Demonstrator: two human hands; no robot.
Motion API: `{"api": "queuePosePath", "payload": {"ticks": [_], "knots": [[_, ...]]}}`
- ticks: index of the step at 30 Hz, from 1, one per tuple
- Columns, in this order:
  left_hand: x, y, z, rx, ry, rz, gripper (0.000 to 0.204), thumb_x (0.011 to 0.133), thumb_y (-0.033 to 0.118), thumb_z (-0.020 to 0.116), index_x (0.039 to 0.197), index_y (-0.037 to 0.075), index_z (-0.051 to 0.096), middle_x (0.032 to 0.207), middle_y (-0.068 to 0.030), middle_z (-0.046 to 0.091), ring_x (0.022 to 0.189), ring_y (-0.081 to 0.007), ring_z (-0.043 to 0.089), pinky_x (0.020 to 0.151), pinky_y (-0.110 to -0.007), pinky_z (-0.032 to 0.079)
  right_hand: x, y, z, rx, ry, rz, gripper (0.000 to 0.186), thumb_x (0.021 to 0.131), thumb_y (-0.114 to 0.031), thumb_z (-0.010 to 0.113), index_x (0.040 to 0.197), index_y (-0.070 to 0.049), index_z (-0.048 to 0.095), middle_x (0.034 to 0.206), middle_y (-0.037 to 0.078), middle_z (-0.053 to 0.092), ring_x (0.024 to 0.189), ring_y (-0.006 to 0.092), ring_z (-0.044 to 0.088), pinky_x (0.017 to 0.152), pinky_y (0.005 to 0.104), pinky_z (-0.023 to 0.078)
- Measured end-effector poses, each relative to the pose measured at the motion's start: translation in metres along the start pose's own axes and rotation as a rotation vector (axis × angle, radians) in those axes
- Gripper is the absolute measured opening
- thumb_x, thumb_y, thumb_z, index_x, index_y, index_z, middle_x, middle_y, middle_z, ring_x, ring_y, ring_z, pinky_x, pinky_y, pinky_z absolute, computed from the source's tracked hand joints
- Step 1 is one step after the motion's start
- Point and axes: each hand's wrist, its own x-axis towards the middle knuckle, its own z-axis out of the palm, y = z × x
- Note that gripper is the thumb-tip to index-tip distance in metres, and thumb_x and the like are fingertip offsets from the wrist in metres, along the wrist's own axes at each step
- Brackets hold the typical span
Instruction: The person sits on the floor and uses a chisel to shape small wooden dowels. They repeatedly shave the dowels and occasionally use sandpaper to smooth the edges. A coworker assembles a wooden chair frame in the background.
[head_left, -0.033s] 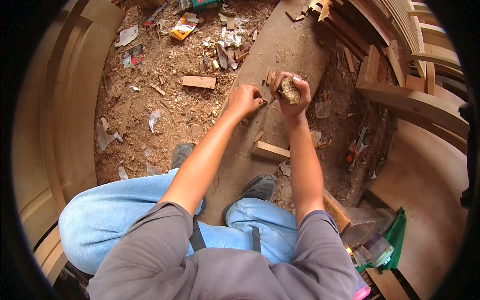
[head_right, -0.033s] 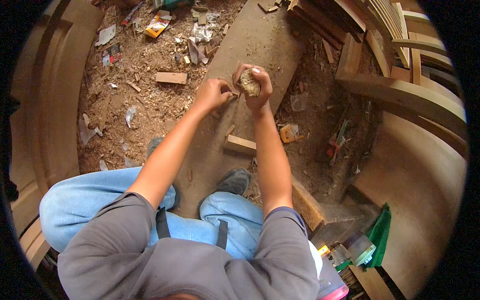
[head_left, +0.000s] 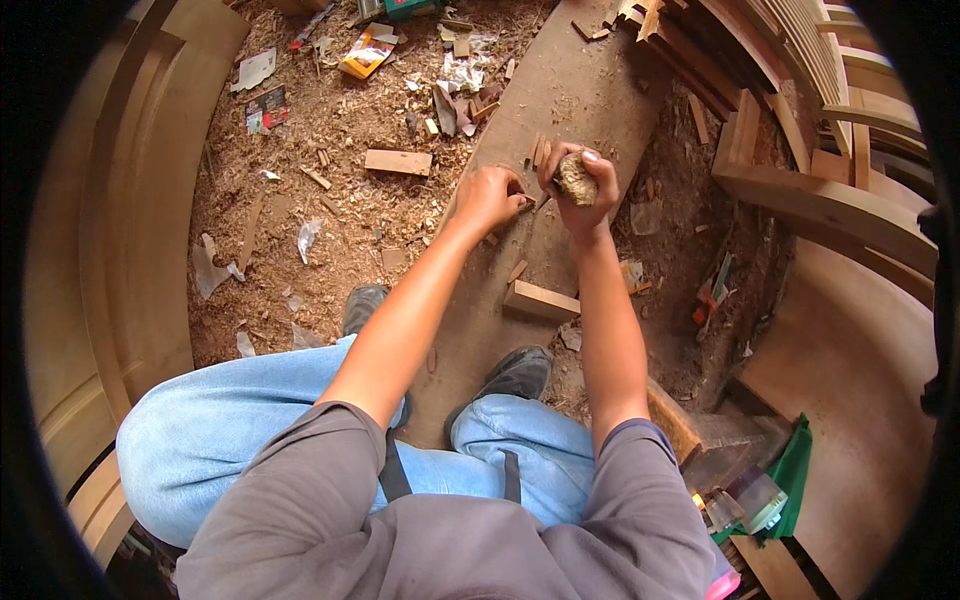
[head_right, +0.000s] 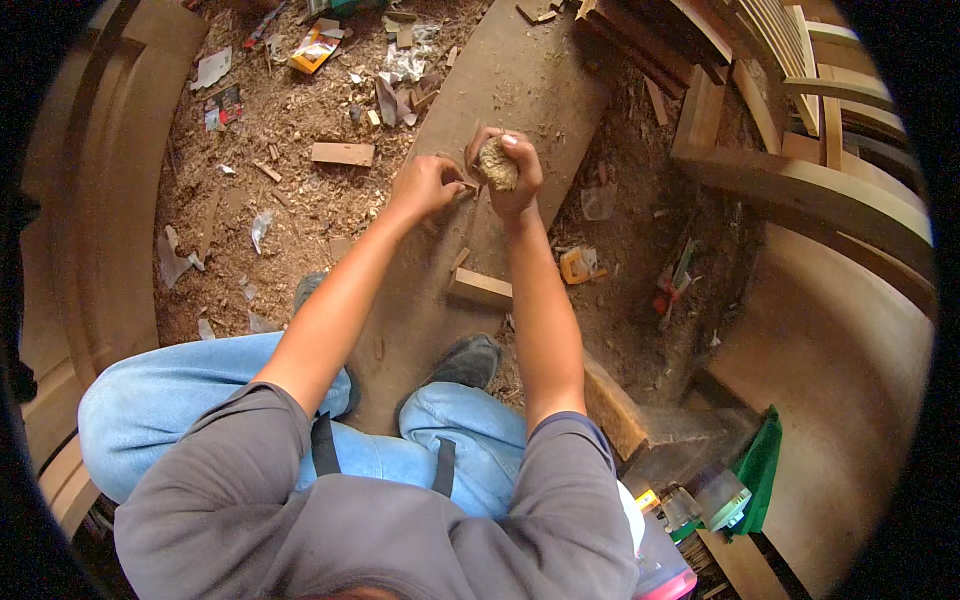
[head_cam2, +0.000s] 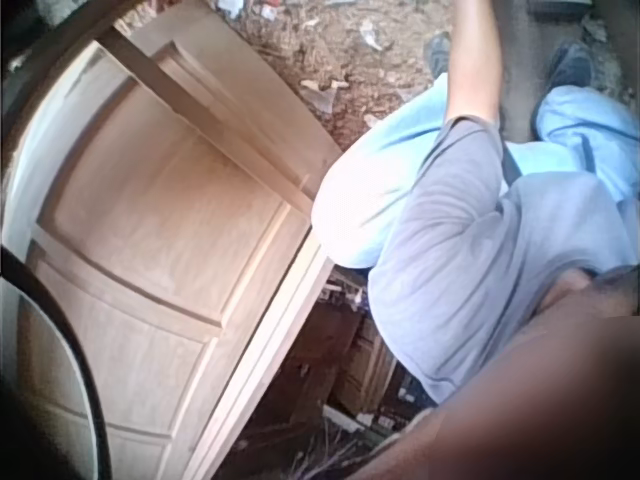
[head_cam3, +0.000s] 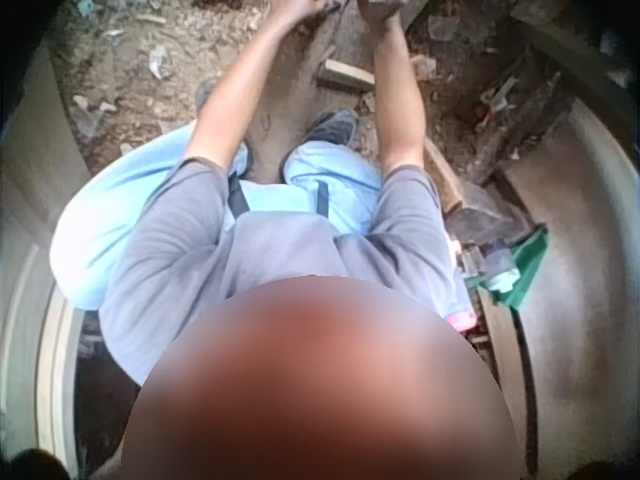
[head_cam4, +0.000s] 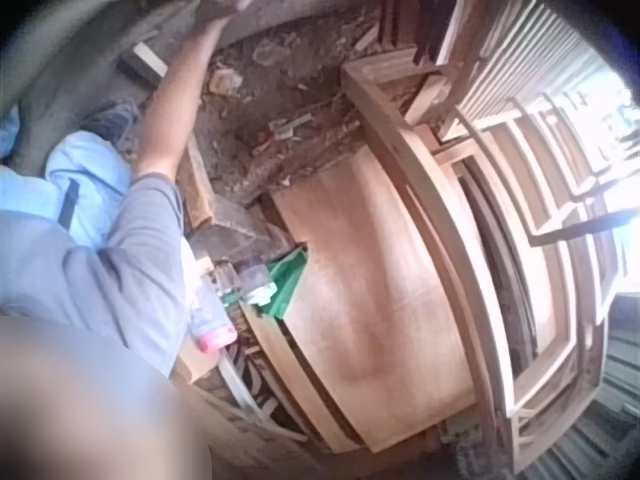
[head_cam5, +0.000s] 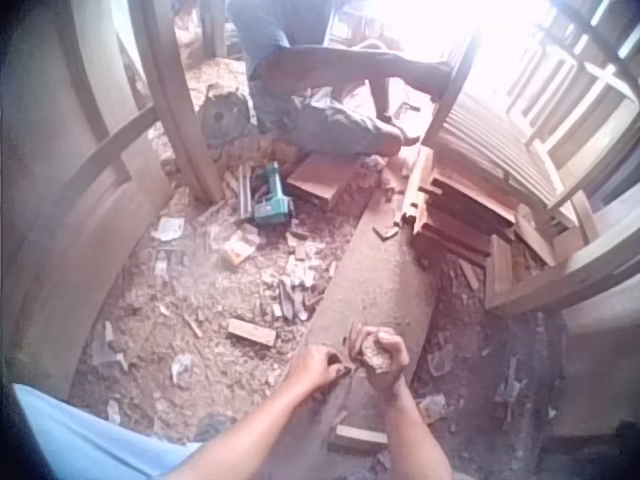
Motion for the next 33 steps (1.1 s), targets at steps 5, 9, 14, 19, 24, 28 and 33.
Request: {"api": "queuePosePath", "payload": {"ticks": [5,9,14,19,24,28,33], "knots": [[0.0,0.001,-0.002,-0.012,-0.003,0.05,0.023,0.077,0.029,0.08,0.093,0.012,0.078,0.094,-0.0093,0.074,0.086,-0.0281,0.071,0.075,-0.04,0.056,-0.002,0.003,0.003,-0.009,0.047,0.034,0.054,0.083,-0.047,0.041,0.068,0.003,0.054,0.058,0.011,0.051,0.051,0.0179,0.043,0.051,0.0306,0.034],[0.0,0.001,0.0,0.087,-0.011,0.022,0.026,0.078,0.036,0.079,0.091,0.013,0.078,0.089,-0.0105,0.074,0.084,-0.029,0.071,0.075,-0.041,0.056,-0.001,0.002,0.003,0.109,-0.014,0.009,0.049,0.084,-0.04,0.042,0.069,0.004,0.058,0.062,0.012,0.054,0.053,0.0188,0.049,0.051,0.031,0.039],[-0.002,-0.002,0.003,0.064,0.014,0.069,0.029,0.078,0.039,0.078,0.092,0.013,0.078,0.088,-0.0112,0.074,0.084,-0.0298,0.071,0.076,-0.041,0.056,-0.001,-0.003,0.003,0.022,0.004,0.009,0.052,0.082,-0.045,0.041,0.068,0.003,0.056,0.058,0.012,0.051,0.052,0.0185,0.045,0.051,0.0313,0.035],[-0.005,-0.001,0.002,0.064,0.033,0.071,0.029,0.078,0.038,0.079,0.092,0.013,0.078,0.089,-0.012,0.074,0.085,-0.0309,0.071,0.075,-0.042,0.055,-0.005,0.0,0.006,-0.037,0.033,0.046,0.053,0.081,-0.046,0.041,0.069,0.003,0.056,0.058,0.012,0.051,0.051,0.0184,0.043,0.052,0.0312,0.035],[-0.006,0.0,0.001,0.057,0.015,0.077,0.03,0.076,0.039,0.08,0.092,0.013,0.078,0.091,-0.0131,0.073,0.086,-0.0323,0.07,0.076,-0.042,0.055,-0.007,-0.003,0.005,0.014,0.021,0.013,0.052,0.083,-0.045,0.041,0.069,0.003,0.056,0.059,0.011,0.051,0.052,0.0176,0.043,0.052,0.0306,0.035],[-0.005,-0.003,0.004,0.091,0.045,0.076,0.031,0.076,0.039,0.081,0.093,0.013,0.078,0.092,-0.013,0.073,0.086,-0.0322,0.07,0.076,-0.042,0.055,-0.01,-0.004,0.007,0.009,0.018,0.041,0.05,0.083,-0.043,0.042,0.069,0.003,0.056,0.059,0.012,0.052,0.053,0.0172,0.045,0.052,0.0297,0.035],[-0.004,-0.004,0.004,0.076,0.017,0.079,0.031,0.077,0.039,0.08,0.096,0.014,0.079,0.093,-0.0129,0.073,0.086,-0.0322,0.07,0.077,-0.042,0.055,-0.011,0.001,0.007,-0.029,0.005,0.057,0.05,0.083,-0.042,0.042,0.07,0.003,0.057,0.058,0.011,0.051,0.052,0.0172,0.045,0.051,0.0298,0.036]]}}
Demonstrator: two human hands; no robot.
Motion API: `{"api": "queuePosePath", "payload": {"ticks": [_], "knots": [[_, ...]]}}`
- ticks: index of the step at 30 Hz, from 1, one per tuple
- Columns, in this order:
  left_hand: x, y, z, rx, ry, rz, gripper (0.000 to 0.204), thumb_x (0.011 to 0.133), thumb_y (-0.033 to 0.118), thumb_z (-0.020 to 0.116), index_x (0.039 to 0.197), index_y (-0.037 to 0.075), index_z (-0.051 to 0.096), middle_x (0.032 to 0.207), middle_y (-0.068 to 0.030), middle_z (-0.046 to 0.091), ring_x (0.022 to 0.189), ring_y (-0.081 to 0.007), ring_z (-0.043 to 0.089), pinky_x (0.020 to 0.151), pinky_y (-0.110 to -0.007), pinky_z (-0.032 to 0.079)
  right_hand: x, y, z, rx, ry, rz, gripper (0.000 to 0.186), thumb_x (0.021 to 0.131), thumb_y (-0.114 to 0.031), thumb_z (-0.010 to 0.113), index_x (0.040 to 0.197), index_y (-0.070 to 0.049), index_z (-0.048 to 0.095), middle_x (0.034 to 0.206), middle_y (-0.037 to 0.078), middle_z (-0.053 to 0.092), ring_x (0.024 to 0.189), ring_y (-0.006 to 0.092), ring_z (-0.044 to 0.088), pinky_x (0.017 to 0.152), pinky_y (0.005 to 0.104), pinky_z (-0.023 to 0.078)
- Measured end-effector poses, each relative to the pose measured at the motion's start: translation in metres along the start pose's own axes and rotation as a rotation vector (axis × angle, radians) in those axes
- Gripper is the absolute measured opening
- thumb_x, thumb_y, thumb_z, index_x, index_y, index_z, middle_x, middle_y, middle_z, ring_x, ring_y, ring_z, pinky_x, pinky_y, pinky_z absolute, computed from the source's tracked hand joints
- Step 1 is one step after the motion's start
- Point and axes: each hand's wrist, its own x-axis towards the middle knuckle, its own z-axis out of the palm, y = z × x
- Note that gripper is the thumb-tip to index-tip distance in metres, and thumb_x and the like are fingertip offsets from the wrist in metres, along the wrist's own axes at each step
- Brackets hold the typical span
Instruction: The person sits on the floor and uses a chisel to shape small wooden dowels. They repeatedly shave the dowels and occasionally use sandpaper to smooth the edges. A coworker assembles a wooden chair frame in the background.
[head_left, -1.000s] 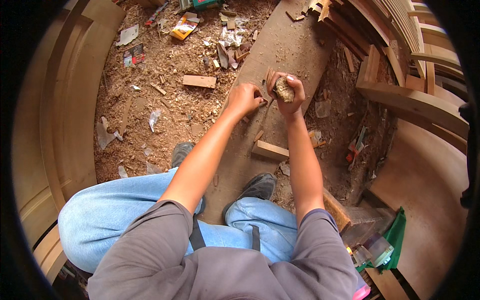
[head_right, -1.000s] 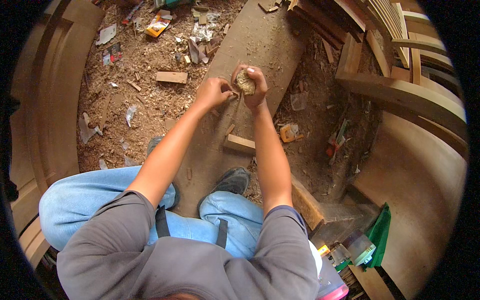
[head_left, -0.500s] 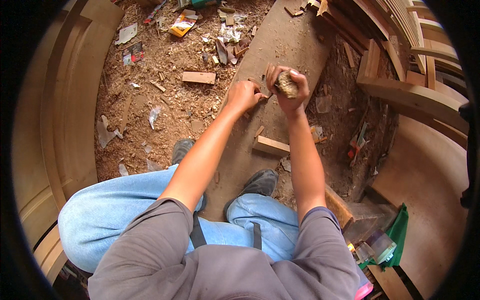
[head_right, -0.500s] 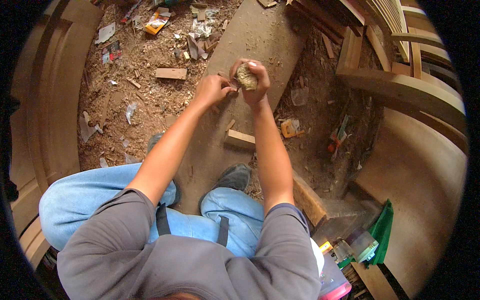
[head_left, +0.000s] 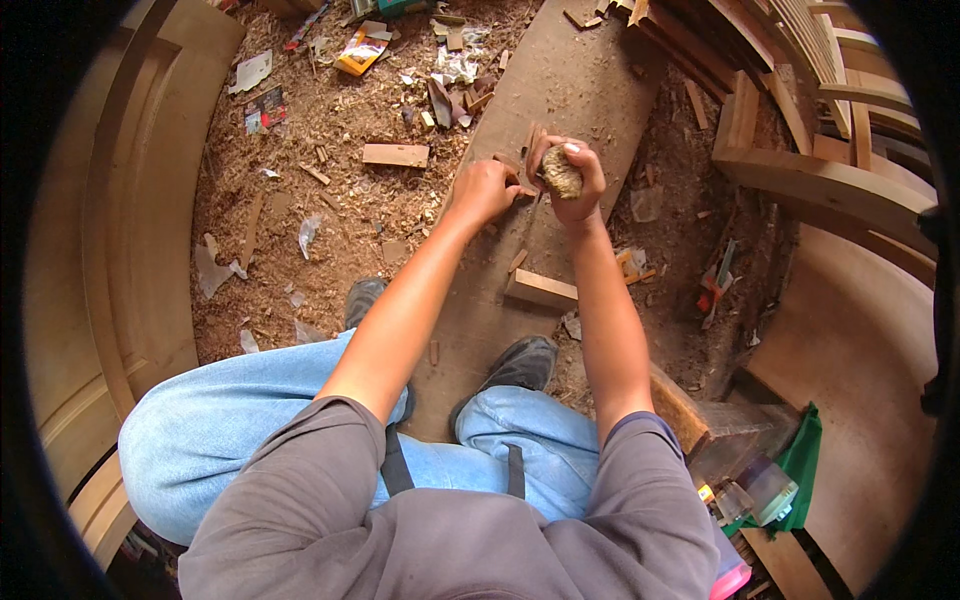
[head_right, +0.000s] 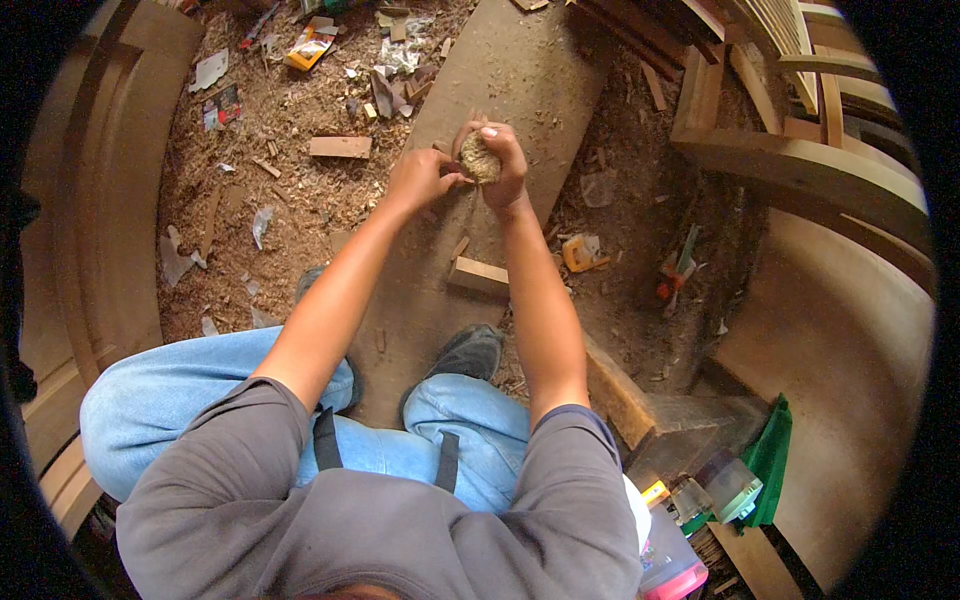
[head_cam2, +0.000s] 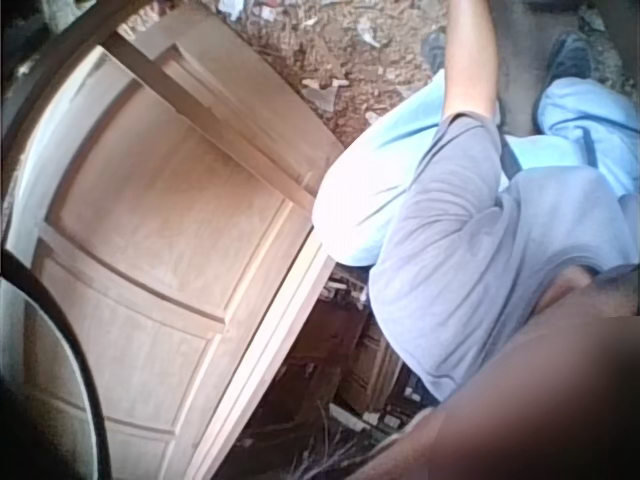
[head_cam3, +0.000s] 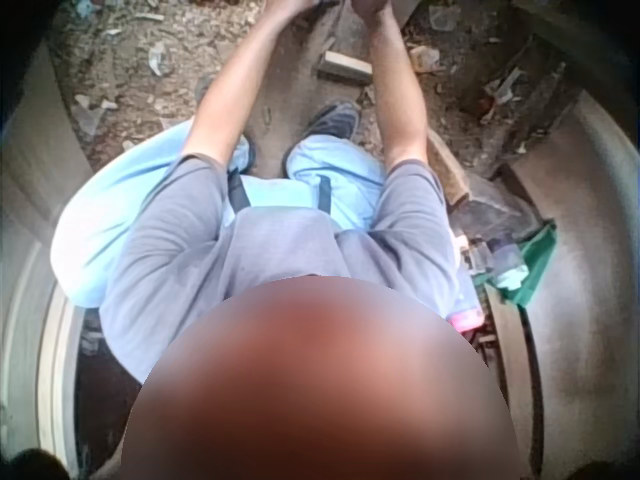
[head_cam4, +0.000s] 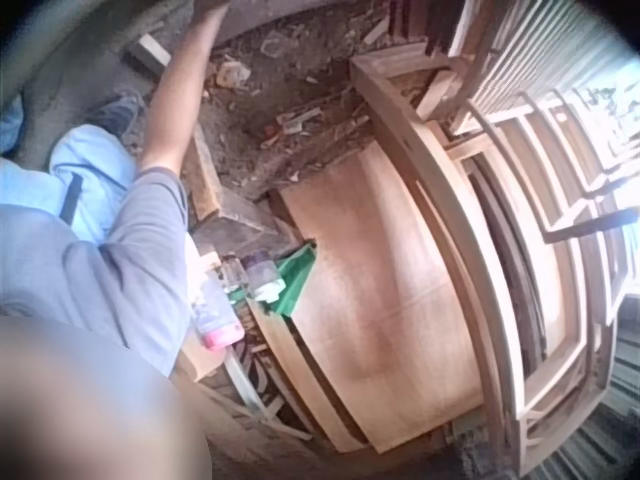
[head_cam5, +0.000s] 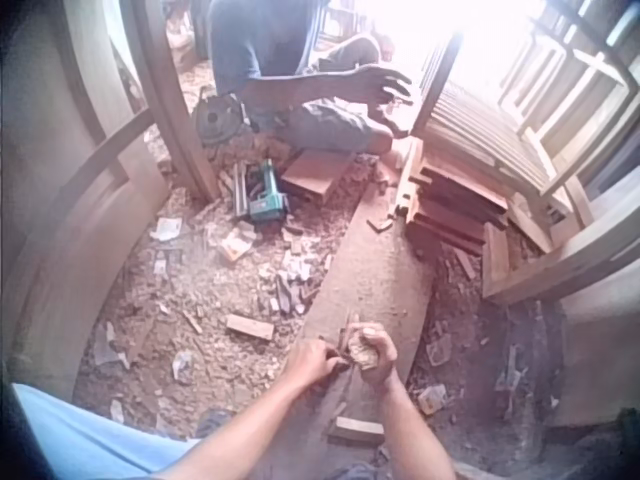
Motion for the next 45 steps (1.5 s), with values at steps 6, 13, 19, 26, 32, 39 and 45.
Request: {"api": "queuePosePath", "payload": {"ticks": [6,13,19,26,32,39,45], "knots": [[-0.0004,0.0022,-0.0012,0.03,-0.002,-0.004,0.029,0.077,0.037,0.08,0.095,0.014,0.079,0.093,-0.0122,0.074,0.087,-0.0317,0.07,0.078,-0.042,0.055,0.0045,0.0022,-0.0036,0.004,-0.005,0.0,0.052,0.083,-0.043,0.041,0.071,0.004,0.058,0.059,0.011,0.051,0.051,0.0173,0.044,0.051,0.0305,0.035],[-0.0013,0.0027,-0.0014,-0.007,-0.028,-0.012,0.026,0.077,0.034,0.081,0.093,0.013,0.079,0.089,-0.0127,0.073,0.085,-0.0316,0.07,0.077,-0.042,0.055,0.0041,0.0,-0.0044,0.072,-0.005,-0.029,0.052,0.082,-0.044,0.041,0.07,0.004,0.057,0.059,0.011,0.051,0.051,0.0179,0.044,0.052,0.0309,0.036],[-0.002,0.004,-0.0026,0.0,-0.002,0.032,0.024,0.077,0.03,0.081,0.092,0.013,0.079,0.085,-0.0142,0.073,0.082,-0.0313,0.07,0.075,-0.042,0.054,0.0038,0.003,-0.0038,-0.026,-0.015,0.004,0.052,0.082,-0.044,0.041,0.069,0.004,0.057,0.059,0.012,0.052,0.051,0.0179,0.044,0.052,0.0311,0.036],[-0.0011,0.0026,-0.0014,-0.002,0.002,0.022,0.023,0.077,0.03,0.081,0.091,0.013,0.079,0.086,-0.0137,0.073,0.083,-0.0313,0.07,0.076,-0.041,0.054,0.0051,0.0013,-0.0035,0.013,0.014,0.012,0.051,0.082,-0.043,0.042,0.069,0.003,0.056,0.059,0.012,0.052,0.052,0.0173,0.043,0.052,0.0308,0.035],[-0.0024,0.0031,-0.0025,-0.018,-0.016,0.013,0.025,0.077,0.028,0.081,0.095,0.011,0.078,0.089,-0.014,0.073,0.086,-0.0316,0.07,0.078,-0.041,0.054,0.0067,0.0015,-0.0064,0.072,-0.019,-0.024,0.052,0.082,-0.044,0.042,0.071,0.003,0.057,0.058,0.011,0.051,0.05,0.017,0.043,0.05,0.031,0.035],[-0.0023,0.0041,-0.0043,-0.001,-0.023,0.014,0.025,0.077,0.028,0.081,0.095,0.01,0.078,0.09,-0.0146,0.073,0.087,-0.0309,0.071,0.079,-0.041,0.054,0.0081,0.0023,-0.01,0.109,0.003,-0.067,0.05,0.084,-0.043,0.041,0.073,0.003,0.058,0.059,0.011,0.053,0.052,0.017,0.044,0.051,0.0305,0.035],[-0.0001,0.0036,-0.004,0.028,-0.073,-0.014,0.029,0.078,0.03,0.081,0.097,0.009,0.077,0.093,-0.0149,0.074,0.091,-0.0316,0.07,0.083,-0.041,0.053,0.0092,0.0073,-0.0089,-0.004,-0.005,0.004,0.05,0.084,-0.043,0.041,0.073,0.003,0.058,0.06,0.012,0.052,0.053,0.0173,0.044,0.051,0.0307,0.035]]}}
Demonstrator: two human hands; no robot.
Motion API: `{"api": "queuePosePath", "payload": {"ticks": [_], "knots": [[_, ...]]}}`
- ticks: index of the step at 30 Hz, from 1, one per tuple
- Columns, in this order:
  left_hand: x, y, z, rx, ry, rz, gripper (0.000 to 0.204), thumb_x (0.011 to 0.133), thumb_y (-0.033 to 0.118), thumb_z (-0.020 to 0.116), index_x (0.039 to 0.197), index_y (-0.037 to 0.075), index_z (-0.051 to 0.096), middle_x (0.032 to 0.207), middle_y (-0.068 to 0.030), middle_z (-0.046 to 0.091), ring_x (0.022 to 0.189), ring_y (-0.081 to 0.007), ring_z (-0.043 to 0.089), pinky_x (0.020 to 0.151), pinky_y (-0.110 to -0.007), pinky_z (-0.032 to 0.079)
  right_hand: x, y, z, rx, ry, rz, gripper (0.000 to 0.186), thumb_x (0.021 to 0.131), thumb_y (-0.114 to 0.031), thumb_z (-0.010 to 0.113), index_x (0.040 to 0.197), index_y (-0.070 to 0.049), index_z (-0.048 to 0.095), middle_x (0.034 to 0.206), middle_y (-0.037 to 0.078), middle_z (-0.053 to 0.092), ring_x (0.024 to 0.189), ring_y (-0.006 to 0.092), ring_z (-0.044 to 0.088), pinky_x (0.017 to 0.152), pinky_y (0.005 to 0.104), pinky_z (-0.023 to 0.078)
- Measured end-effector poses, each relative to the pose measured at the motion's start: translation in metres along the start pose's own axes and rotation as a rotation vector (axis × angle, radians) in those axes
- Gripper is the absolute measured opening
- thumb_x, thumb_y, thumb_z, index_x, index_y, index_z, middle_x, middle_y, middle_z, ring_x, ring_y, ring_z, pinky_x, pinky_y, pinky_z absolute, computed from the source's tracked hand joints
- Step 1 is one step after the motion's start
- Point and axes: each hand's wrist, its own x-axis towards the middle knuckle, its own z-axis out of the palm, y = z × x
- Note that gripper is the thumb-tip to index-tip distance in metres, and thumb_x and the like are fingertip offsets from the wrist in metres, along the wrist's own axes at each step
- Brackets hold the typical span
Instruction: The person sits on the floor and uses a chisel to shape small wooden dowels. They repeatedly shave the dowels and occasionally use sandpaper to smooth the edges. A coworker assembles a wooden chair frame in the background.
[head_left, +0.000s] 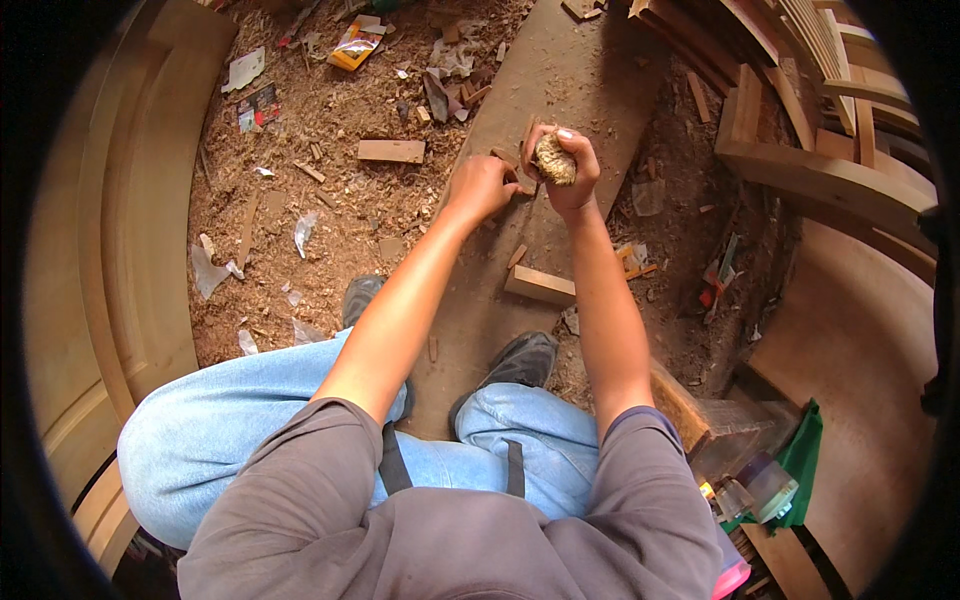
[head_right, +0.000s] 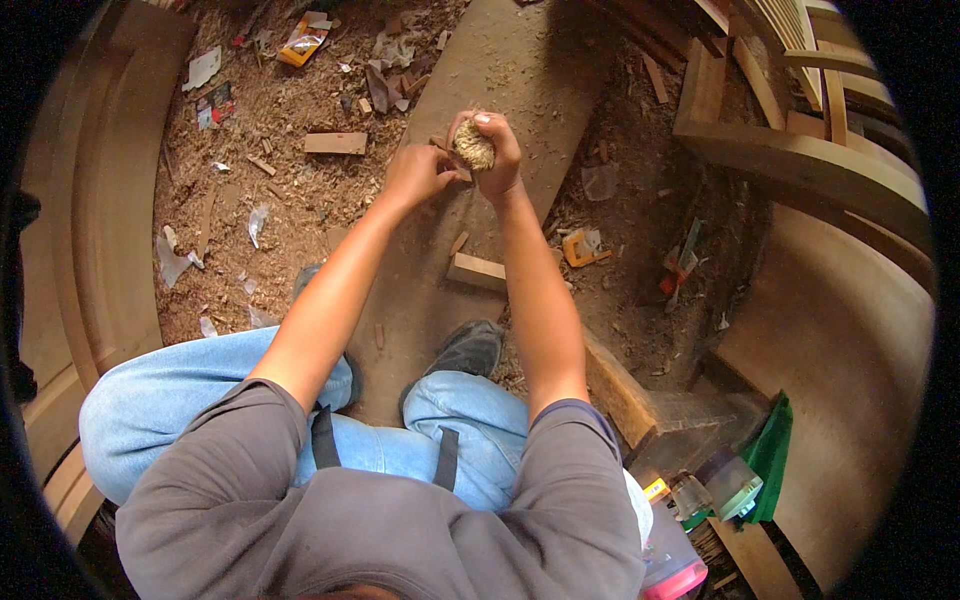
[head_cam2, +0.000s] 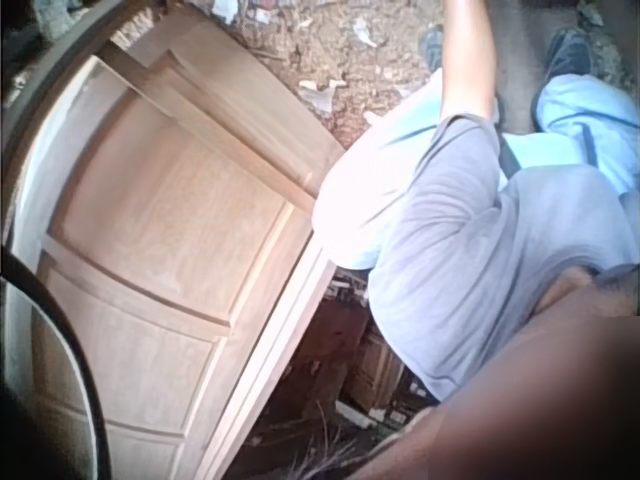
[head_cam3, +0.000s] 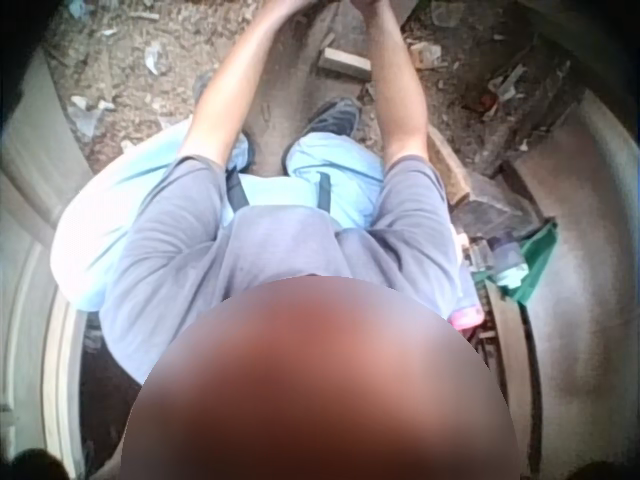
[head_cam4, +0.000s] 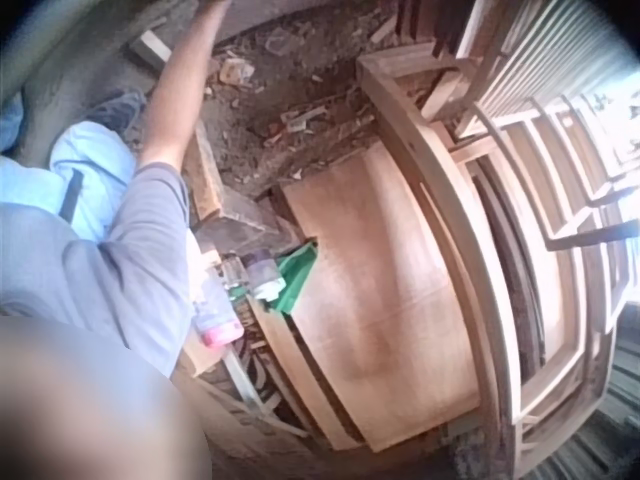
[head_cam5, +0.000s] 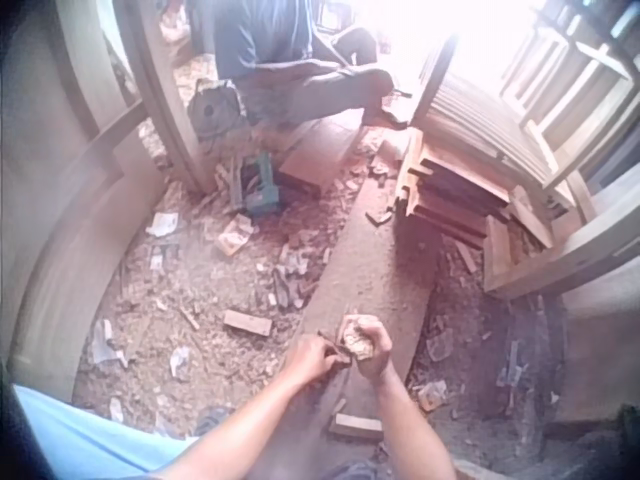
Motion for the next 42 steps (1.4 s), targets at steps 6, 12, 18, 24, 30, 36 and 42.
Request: {"api": "queuePosePath", "payload": {"ticks": [6,12,18,24,30,36,42], "knots": [[-0.006,0.001,0.0,-0.033,0.104,0.065,0.026,0.078,0.027,0.081,0.094,0.007,0.077,0.094,-0.0143,0.073,0.091,-0.0315,0.07,0.083,-0.041,0.053,-0.003,0.0,0.002,0.05,0.0,0.048,0.051,0.083,-0.043,0.04,0.071,0.003,0.057,0.06,0.012,0.052,0.052,0.0172,0.044,0.051,0.0306,0.035],[-0.005,-0.004,-0.001,-0.253,0.075,0.038,0.023,0.077,0.018,0.08,0.097,0.009,0.075,0.092,-0.0135,0.073,0.086,-0.0305,0.07,0.077,-0.04,0.054,-0.007,-0.012,0.001,0.073,0.001,-0.029,0.051,0.083,-0.045,0.041,0.072,0.003,0.057,0.06,0.012,0.052,0.052,0.0169,0.045,0.052,0.0304,0.036],[-0.007,-0.009,-0.002,-0.202,0.051,0.068,0.023,0.077,0.018,0.08,0.098,0.01,0.076,0.091,-0.0123,0.073,0.084,-0.0294,0.071,0.075,-0.038,0.054,-0.007,-0.009,0.007,0.172,0.01,-0.024,0.052,0.082,-0.045,0.041,0.071,0.003,0.056,0.059,0.011,0.052,0.053,0.0176,0.045,0.053,0.031,0.036],[-0.006,-0.007,-0.002,-0.147,0.068,0.021,0.023,0.077,0.018,0.081,0.099,0.013,0.077,0.092,-0.0117,0.074,0.085,-0.028,0.071,0.076,-0.038,0.055,-0.004,-0.01,0.005,0.091,-0.034,-0.051,0.05,0.081,-0.045,0.043,0.07,0.003,0.056,0.06,0.012,0.052,0.053,0.0169,0.044,0.051,0.0297,0.035],[-0.003,-0.008,-0.003,-0.17,0.012,0.02,0.023,0.078,0.018,0.08,0.1,0.014,0.077,0.094,-0.0119,0.074,0.088,-0.0272,0.072,0.078,-0.037,0.055,-0.003,-0.006,0.007,0.055,-0.007,0.036,0.051,0.08,-0.044,0.042,0.07,0.003,0.057,0.059,0.011,0.052,0.053,0.0173,0.045,0.051,0.0302,0.035],[-0.006,-0.004,-0.005,-0.146,0.039,-0.004,0.023,0.078,0.02,0.08,0.1,0.013,0.077,0.094,-0.0122,0.074,0.089,-0.028,0.072,0.078,-0.038,0.055,-0.005,-0.005,0.007,0.114,-0.042,-0.026,0.051,0.081,-0.044,0.042,0.072,0.004,0.057,0.06,0.011,0.054,0.051,0.0176,0.046,0.051,0.0291,0.038],[-0.005,-0.005,-0.006,-0.131,0.044,-0.002,0.027,0.077,0.023,0.081,0.1,0.011,0.077,0.093,-0.0139,0.074,0.087,-0.0298,0.071,0.076,-0.039,0.055,-0.003,-0.003,0.004,0.025,-0.068,-0.012,0.049,0.082,-0.042,0.041,0.074,0.003,0.058,0.062,0.011,0.055,0.054,0.0166,0.047,0.051,0.0283,0.038]]}}
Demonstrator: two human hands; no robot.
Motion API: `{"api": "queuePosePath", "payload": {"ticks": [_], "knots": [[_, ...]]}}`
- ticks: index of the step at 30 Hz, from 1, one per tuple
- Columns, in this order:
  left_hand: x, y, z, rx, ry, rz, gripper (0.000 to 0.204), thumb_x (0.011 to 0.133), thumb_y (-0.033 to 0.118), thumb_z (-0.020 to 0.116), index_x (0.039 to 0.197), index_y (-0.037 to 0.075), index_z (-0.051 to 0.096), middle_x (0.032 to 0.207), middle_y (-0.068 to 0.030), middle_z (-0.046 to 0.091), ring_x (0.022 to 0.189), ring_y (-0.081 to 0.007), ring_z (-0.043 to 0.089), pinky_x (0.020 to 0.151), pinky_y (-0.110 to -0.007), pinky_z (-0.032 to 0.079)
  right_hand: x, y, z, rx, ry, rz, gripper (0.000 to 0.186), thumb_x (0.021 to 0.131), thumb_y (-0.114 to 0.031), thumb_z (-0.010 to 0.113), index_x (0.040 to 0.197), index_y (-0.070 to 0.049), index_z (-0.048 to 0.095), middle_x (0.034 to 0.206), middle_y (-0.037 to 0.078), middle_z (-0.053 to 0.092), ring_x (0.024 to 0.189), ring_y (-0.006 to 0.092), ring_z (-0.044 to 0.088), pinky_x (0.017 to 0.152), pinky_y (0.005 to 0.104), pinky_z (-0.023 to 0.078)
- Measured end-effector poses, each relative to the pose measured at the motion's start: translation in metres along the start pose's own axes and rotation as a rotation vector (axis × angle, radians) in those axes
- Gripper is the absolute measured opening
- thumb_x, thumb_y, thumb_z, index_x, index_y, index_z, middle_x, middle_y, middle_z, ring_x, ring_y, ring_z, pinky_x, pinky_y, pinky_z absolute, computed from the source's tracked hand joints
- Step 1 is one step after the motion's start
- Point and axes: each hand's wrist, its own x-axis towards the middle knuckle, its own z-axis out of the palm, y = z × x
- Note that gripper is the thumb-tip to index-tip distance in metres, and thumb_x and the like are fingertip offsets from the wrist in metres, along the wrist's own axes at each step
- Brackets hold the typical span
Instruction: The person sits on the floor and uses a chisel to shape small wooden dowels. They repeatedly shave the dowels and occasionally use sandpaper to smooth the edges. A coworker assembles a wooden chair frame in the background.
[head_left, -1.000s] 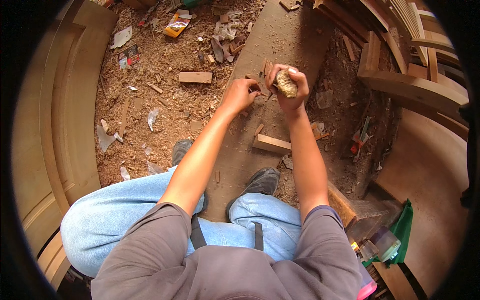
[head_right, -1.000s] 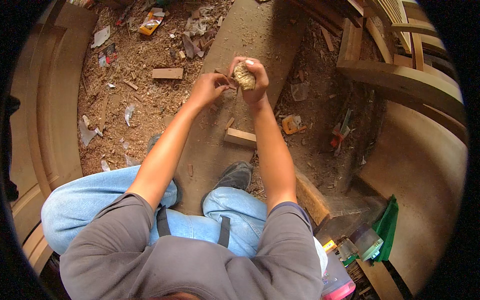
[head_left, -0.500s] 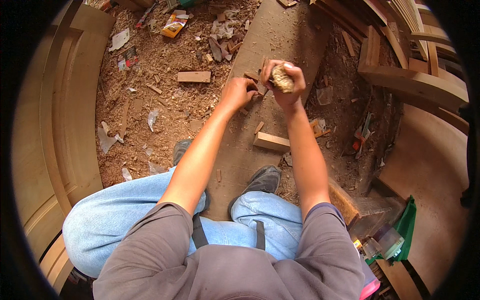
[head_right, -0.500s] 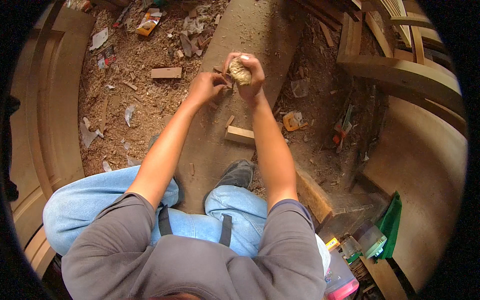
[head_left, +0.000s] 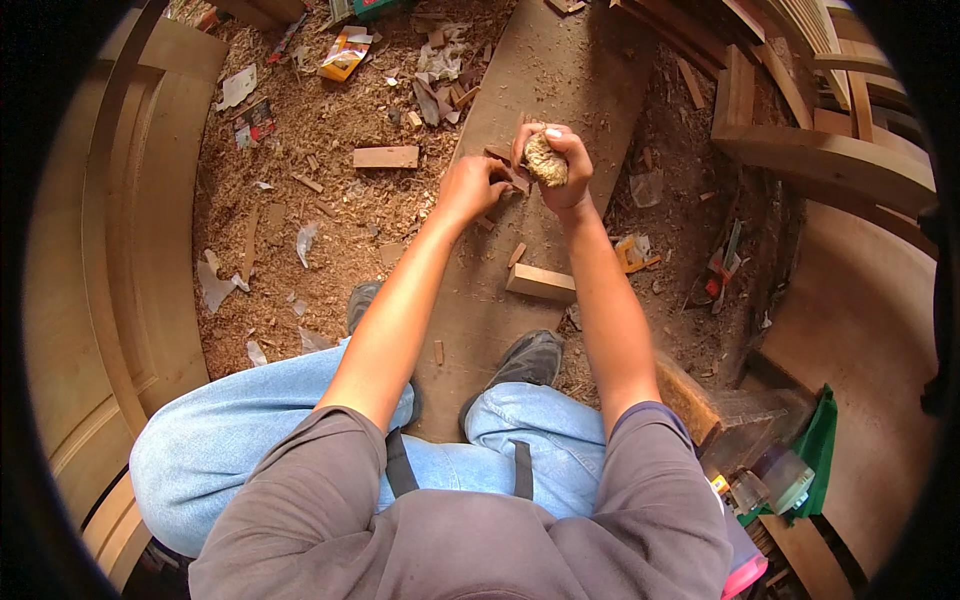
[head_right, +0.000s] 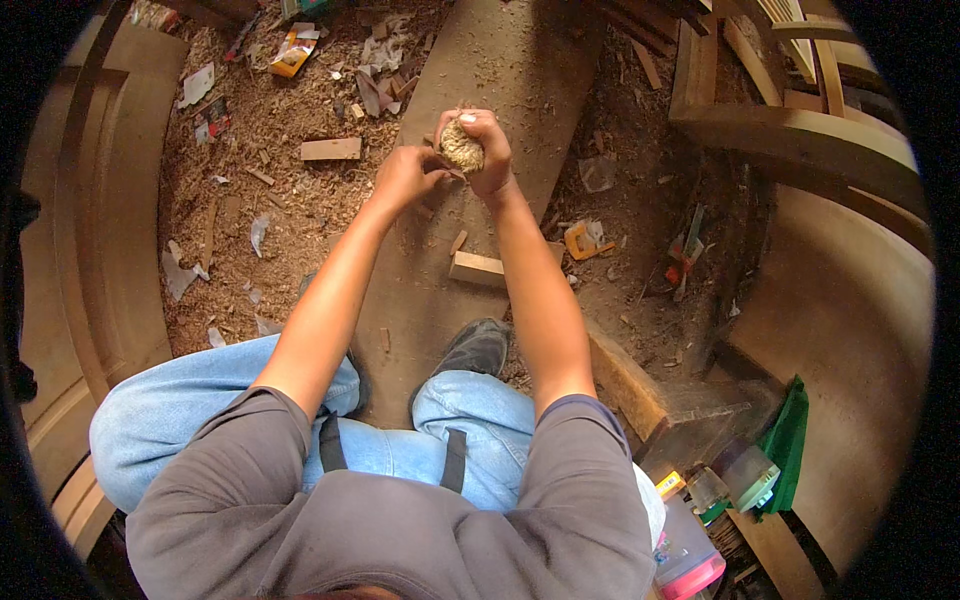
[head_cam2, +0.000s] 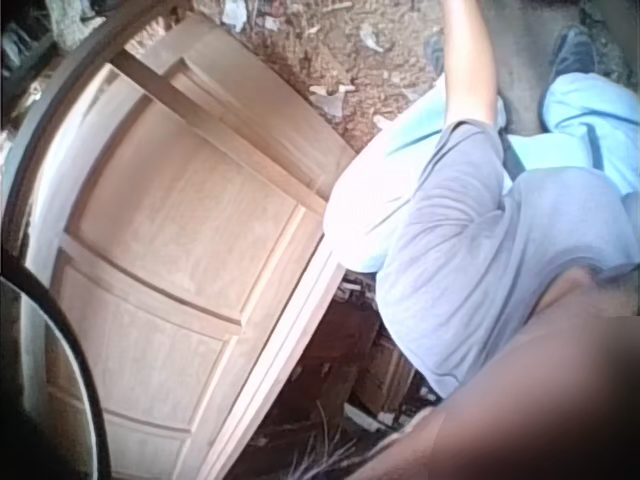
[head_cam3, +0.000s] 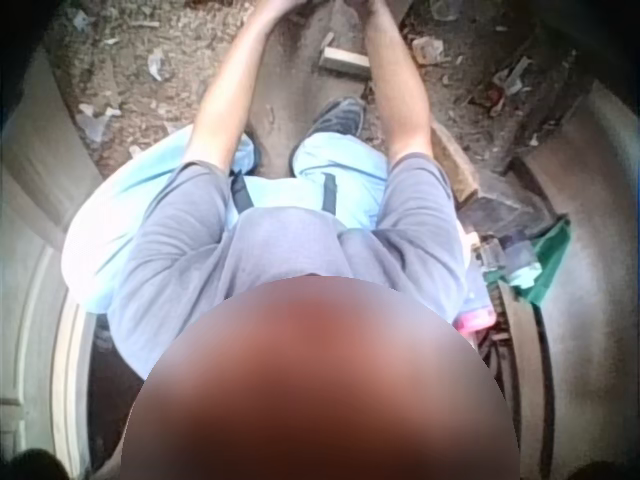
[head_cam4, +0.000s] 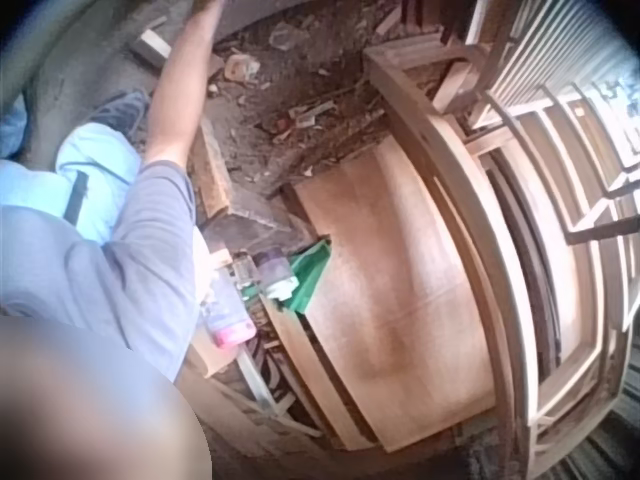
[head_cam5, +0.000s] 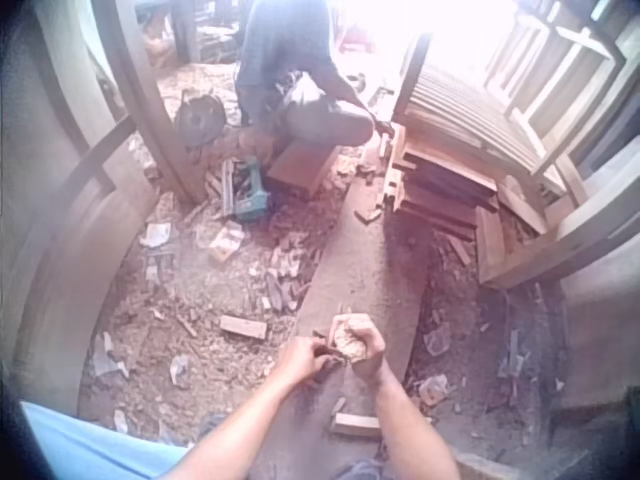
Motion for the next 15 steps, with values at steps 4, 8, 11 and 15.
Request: {"api": "queuePosePath", "payload": {"ticks": [4,8,11,15], "knots": [[-0.0008,-0.0018,0.0019,0.002,0.022,0.018,0.028,0.076,0.023,0.082,0.1,0.011,0.077,0.091,-0.0145,0.073,0.085,-0.03,0.071,0.075,-0.04,0.055,-0.0032,0.0005,-0.001,0.091,0.006,0.005,0.049,0.082,-0.042,0.041,0.074,0.003,0.058,0.062,0.011,0.054,0.056,0.016,0.048,0.052,0.0278,0.038],[0.0005,-0.0017,0.0007,-0.01,0.008,0.028,0.03,0.075,0.025,0.082,0.1,0.01,0.076,0.089,-0.0149,0.073,0.084,-0.0305,0.071,0.075,-0.04,0.054,-0.004,0.0022,0.0034,0.012,0.038,0.033,0.049,0.082,-0.042,0.04,0.073,0.003,0.058,0.063,0.01,0.055,0.056,0.0155,0.048,0.052,0.0271,0.038],[-0.0007,-0.0021,0.0013,-0.017,0.017,0.022,0.031,0.075,0.026,0.083,0.099,0.009,0.076,0.09,-0.0156,0.073,0.084,-0.0311,0.07,0.075,-0.04,0.054,-0.0045,0.0038,0.0043,0.059,0.032,-0.015,0.048,0.082,-0.04,0.041,0.073,0.003,0.058,0.063,0.011,0.055,0.054,0.0162,0.048,0.051,0.0278,0.038],[-0.0004,-0.0059,0.0052,-0.009,0.038,0.078,0.026,0.077,0.023,0.082,0.097,0.008,0.076,0.091,-0.0139,0.073,0.082,-0.0268,0.071,0.074,-0.038,0.054,-0.0024,0.0075,-0.0035,0.071,0.056,0.021,0.045,0.082,-0.039,0.043,0.075,0.003,0.06,0.062,0.012,0.056,0.054,0.0176,0.048,0.052,0.0301,0.04]]}}
